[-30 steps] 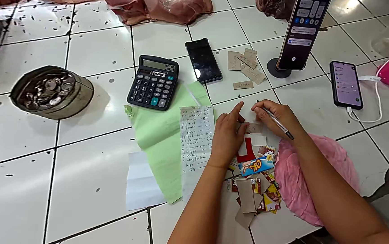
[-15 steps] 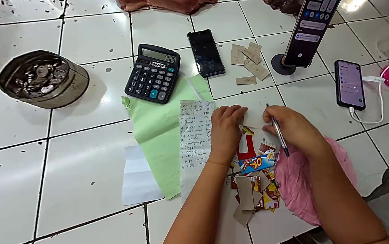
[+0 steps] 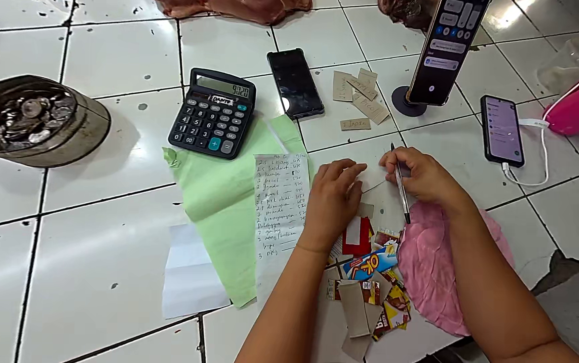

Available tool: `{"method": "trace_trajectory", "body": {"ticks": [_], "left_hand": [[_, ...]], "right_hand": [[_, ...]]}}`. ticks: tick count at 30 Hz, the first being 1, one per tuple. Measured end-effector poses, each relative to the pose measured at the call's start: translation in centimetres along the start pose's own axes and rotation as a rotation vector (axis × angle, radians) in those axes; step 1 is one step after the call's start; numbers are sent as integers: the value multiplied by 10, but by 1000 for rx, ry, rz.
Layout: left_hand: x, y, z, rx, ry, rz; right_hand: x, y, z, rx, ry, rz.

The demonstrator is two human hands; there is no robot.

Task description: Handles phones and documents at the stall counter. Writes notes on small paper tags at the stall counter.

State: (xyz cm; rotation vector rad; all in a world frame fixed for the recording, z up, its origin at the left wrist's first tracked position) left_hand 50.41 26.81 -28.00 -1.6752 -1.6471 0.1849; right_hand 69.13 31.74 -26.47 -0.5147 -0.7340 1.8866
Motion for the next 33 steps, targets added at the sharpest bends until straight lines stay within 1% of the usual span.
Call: {"method": "trace_trajectory", "body": {"ticks": [2, 5, 6, 7, 9, 11, 12, 16, 18, 21, 31, 33], "left_hand": [[-1, 3, 3, 67, -12, 48], [-2, 6, 2, 78, -23, 77], [-2, 6, 3, 76, -25, 76], [-2, 6, 3, 72, -29, 72], [-2, 6, 4, 68, -44, 63], [-2, 6, 4, 69, -60, 58], [-2, 6, 5, 69, -65, 54], [-1, 5, 6, 57, -82, 71], [0, 6, 6, 57, -86, 82], [0, 6, 6, 55, -85, 86], [0, 6, 5, 64, -85, 93], [0, 7, 5, 71, -85, 96]], "right_hand": [[0, 0, -1, 65, -35, -82], [0, -4, 7, 197, -126, -282], [2, -2, 11, 304, -144, -316], [5, 2, 14, 435, -151, -326], [12, 16, 13, 656, -125, -246], [17, 27, 8, 773, -70, -171], [19, 30, 4, 797, -51, -166], [22, 32, 0, 813, -82, -236], [22, 35, 3, 743, -105, -259], [18, 40, 10, 595, -93, -224], [17, 42, 14, 492, -73, -173], [17, 42, 13, 486, -71, -191]]}}
Point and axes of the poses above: each hand's wrist, its own x-axis towards the middle knuckle, its own y-axis out of the palm, z = x × y, the point moved 5 cm from there along x, towards the middle knuckle, and after that the axes turned 1 degree about y, right-handed, at the moved point
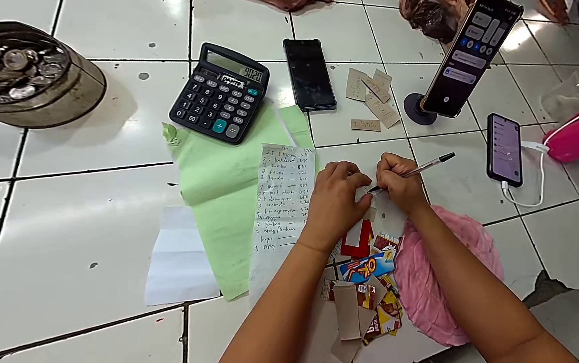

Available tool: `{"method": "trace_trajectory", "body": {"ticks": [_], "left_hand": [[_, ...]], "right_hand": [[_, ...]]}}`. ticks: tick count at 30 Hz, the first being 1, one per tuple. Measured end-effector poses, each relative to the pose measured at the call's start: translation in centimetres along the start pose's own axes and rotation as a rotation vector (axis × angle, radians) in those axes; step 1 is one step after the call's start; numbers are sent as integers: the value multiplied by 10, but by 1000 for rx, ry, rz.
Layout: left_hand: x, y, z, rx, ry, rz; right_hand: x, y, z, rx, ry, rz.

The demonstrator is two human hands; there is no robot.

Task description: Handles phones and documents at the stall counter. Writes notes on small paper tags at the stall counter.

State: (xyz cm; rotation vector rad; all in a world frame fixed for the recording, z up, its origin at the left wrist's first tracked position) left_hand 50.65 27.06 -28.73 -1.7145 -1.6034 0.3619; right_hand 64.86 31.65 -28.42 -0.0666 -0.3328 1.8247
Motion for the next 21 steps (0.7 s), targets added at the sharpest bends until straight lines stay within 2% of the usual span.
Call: {"method": "trace_trajectory", "body": {"ticks": [6, 15, 21], "left_hand": [[0, 1, -1, 12, 3, 10], [0, 0, -2, 7, 5, 21], [-1, 1, -2, 31, 11, 36]], "right_hand": [[0, -2, 1, -26, -24, -68], [0, -2, 2, -17, -28, -83], [4, -18, -3, 13, -81, -67]]}}
Point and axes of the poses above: each hand's wrist, its own x-axis towards the middle knuckle, its own y-axis out of the palm, z = x × y, the point moved 5 cm from there along x, towards the middle knuckle, and after that the axes turned 1 degree about y, right-handed, at the moved point
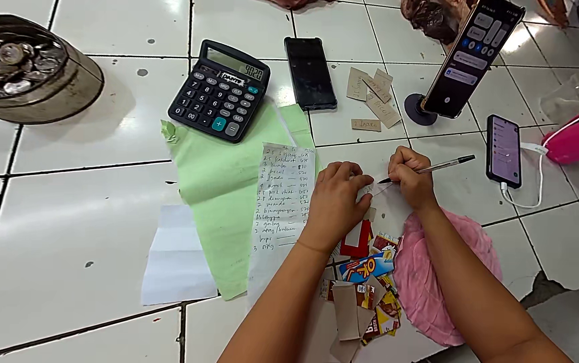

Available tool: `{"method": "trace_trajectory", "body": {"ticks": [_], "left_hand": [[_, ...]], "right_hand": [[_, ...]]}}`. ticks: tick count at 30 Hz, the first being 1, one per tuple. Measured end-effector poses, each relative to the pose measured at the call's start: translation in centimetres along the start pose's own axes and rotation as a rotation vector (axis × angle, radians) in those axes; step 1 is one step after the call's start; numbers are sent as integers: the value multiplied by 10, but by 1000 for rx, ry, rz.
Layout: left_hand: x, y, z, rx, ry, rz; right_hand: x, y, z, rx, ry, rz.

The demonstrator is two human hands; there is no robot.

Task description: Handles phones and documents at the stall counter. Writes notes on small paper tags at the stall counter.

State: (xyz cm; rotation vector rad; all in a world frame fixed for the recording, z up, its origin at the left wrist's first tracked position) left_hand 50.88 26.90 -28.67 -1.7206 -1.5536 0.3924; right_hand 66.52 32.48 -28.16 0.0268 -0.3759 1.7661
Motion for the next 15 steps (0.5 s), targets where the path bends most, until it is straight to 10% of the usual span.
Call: {"method": "trace_trajectory", "body": {"ticks": [15], "left_hand": [[1, 1, 0, 15, -8, 0]], "right_hand": [[-1, -1, 0, -56, 22, -34]]}}
Point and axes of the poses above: each hand's wrist, its own x-axis towards the middle knuckle, its own y-axis out of the palm, z = x × y, the point moved 5 cm from there along x, towards the middle knuckle, and after that the axes turned 1 degree about y, right-handed, at the moved point
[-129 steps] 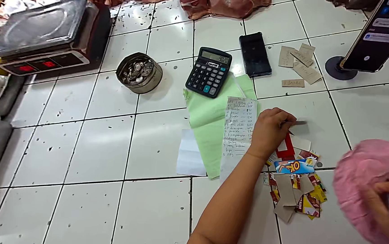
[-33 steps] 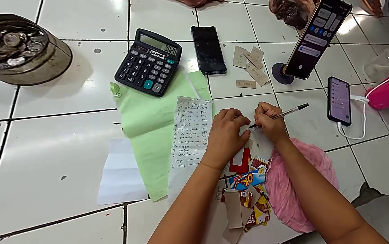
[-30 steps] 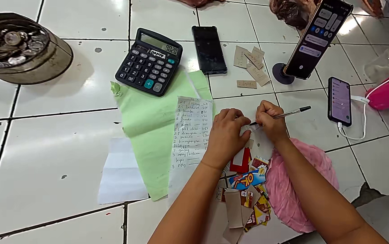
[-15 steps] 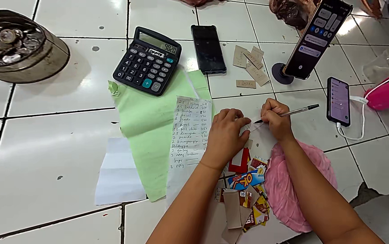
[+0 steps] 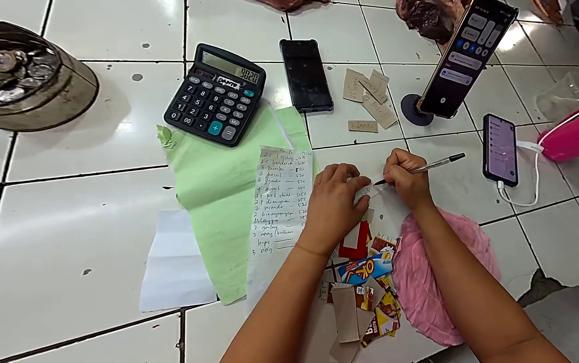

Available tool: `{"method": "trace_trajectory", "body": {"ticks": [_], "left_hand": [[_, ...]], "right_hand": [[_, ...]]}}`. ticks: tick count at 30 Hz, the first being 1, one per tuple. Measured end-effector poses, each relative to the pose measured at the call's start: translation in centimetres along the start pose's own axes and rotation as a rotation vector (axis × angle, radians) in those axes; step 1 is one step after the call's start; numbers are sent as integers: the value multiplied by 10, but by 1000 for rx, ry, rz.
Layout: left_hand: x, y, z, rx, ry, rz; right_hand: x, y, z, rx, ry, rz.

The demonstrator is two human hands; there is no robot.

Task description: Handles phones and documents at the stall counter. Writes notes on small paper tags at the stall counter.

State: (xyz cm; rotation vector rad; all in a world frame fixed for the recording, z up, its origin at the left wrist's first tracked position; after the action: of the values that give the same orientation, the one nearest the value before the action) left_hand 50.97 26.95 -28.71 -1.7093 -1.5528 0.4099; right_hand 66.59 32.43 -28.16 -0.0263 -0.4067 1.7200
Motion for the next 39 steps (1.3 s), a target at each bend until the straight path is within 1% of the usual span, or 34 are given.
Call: {"method": "trace_trajectory", "body": {"ticks": [6, 19, 22, 27, 32, 39], "left_hand": [[-1, 0, 0, -4, 11, -11], [-1, 0, 0, 7, 13, -10], [-1, 0, 0, 7, 7, -3], [-1, 0, 0, 4, 9, -8], [-1, 0, 0, 5, 4, -14], [-1, 0, 0, -4, 6, -19]], "right_hand": [[-1, 0, -1, -4, 4, 6], [-1, -2, 0, -24, 2, -68], [0, -2, 1, -45, 5, -60], [1, -3, 1, -34, 22, -50], [4, -14, -3, 70, -4, -95], [2, -14, -6, 7, 3, -89]]}}
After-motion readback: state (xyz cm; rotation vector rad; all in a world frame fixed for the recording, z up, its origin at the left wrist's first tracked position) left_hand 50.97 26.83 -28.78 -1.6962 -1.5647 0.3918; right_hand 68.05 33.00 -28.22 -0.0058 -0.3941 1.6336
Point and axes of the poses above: each hand's wrist, its own x-axis towards the middle knuckle, its own y-axis out of the palm, z = x × y, the point moved 5 cm from there along x, towards the middle knuckle, and after that the axes turned 1 degree about y, right-handed, at the moved point
